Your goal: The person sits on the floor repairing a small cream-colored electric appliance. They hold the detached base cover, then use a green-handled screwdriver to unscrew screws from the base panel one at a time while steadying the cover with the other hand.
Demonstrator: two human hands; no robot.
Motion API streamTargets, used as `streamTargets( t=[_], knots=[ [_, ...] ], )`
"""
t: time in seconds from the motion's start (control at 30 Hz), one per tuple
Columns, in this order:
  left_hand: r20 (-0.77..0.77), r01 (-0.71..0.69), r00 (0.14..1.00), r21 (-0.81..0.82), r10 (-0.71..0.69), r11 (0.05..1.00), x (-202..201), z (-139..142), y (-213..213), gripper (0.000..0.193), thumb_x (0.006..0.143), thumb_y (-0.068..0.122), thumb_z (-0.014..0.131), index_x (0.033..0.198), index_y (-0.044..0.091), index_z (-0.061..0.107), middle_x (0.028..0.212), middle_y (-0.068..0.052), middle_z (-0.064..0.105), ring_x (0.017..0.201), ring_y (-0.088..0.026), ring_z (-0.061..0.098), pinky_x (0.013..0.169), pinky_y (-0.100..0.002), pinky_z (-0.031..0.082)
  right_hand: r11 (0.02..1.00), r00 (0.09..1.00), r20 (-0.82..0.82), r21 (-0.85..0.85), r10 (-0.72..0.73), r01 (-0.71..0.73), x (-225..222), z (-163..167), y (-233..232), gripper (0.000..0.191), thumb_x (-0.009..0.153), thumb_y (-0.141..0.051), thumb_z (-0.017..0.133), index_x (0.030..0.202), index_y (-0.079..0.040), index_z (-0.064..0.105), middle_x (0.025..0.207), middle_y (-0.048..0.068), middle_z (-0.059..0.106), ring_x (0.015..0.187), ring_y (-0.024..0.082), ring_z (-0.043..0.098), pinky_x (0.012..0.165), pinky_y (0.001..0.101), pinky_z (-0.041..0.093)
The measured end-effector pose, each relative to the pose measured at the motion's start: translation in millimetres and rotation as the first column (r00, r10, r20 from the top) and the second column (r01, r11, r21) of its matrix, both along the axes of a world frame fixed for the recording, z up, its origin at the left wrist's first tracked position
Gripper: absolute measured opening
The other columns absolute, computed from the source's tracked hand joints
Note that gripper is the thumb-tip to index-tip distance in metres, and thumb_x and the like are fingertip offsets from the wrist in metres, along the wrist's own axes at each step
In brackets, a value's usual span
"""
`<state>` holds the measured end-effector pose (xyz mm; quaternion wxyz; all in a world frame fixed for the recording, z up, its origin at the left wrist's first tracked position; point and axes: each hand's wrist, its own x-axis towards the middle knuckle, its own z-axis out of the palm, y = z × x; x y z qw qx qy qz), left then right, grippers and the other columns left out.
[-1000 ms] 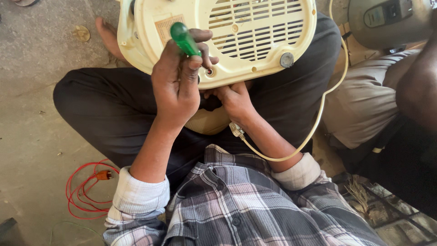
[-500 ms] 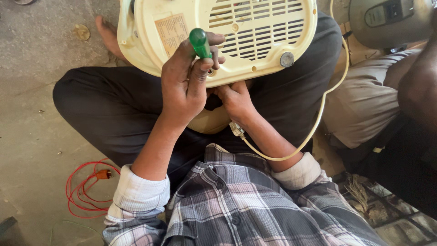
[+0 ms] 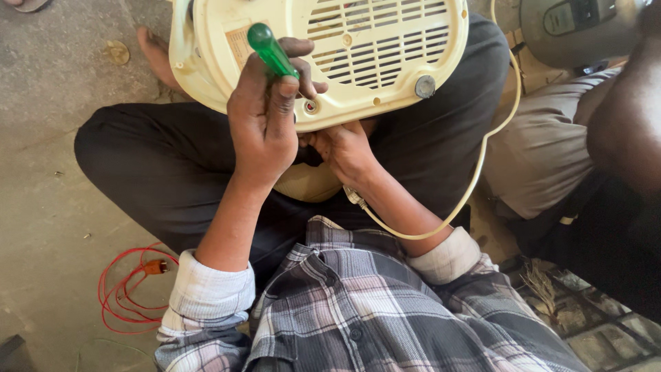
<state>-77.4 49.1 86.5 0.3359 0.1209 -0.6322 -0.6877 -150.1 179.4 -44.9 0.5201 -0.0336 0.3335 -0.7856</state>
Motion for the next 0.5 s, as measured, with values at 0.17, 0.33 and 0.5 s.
streamTargets(
  t=[0.17, 0.33, 0.5],
  knots=[
    [-0.004, -0.013, 1.0, 0.019, 0.013, 1.0, -2.1, -1.8, -0.9, 0.039, 0.121, 0.034, 0.052, 0.134, -0.002, 0.056, 0.104, -0.004, 0.061, 0.089, -0.008, 0.061, 0.093, -0.031, 0.066, 0.999, 0.998, 0.056, 0.007, 0.034, -0.034, -0.9, 2.6, -8.3, 0.035, 0.109, -0.019, 0.058, 0.14, -0.003, 0.051, 0.127, 0.011, 0.065, 0.109, 0.023, 0.068, 0.089, 0.0403, 0.057],
    [-0.049, -0.008, 0.999, 0.084, 0.012, 0.996, -1.8, -6.3, 3.1, 0.041, 0.122, 0.036, 0.052, 0.138, -0.001, 0.053, 0.102, -0.004, 0.058, 0.09, -0.007, 0.06, 0.094, -0.032, 0.066, 0.999, 0.996, 0.079, 0.019, 0.043, -0.045, 0.4, 9.7, -10.4, 0.033, 0.108, -0.021, 0.056, 0.137, -0.005, 0.052, 0.123, 0.01, 0.067, 0.106, 0.022, 0.069, 0.086, 0.0389, 0.057],
    [-0.067, -0.044, 0.997, 0.085, 0.05, 0.995, 0.0, -4.7, 8.7, 0.04, 0.122, 0.037, 0.05, 0.14, 0.001, 0.051, 0.102, -0.005, 0.058, 0.091, -0.008, 0.06, 0.095, -0.033, 0.067, 0.999, 0.994, 0.105, 0.03, 0.037, -0.04, 1.6, 10.5, -6.7, 0.028, 0.111, -0.019, 0.056, 0.133, -0.002, 0.055, 0.118, 0.01, 0.067, 0.098, 0.02, 0.067, 0.083, 0.0365, 0.055]
  ],
)
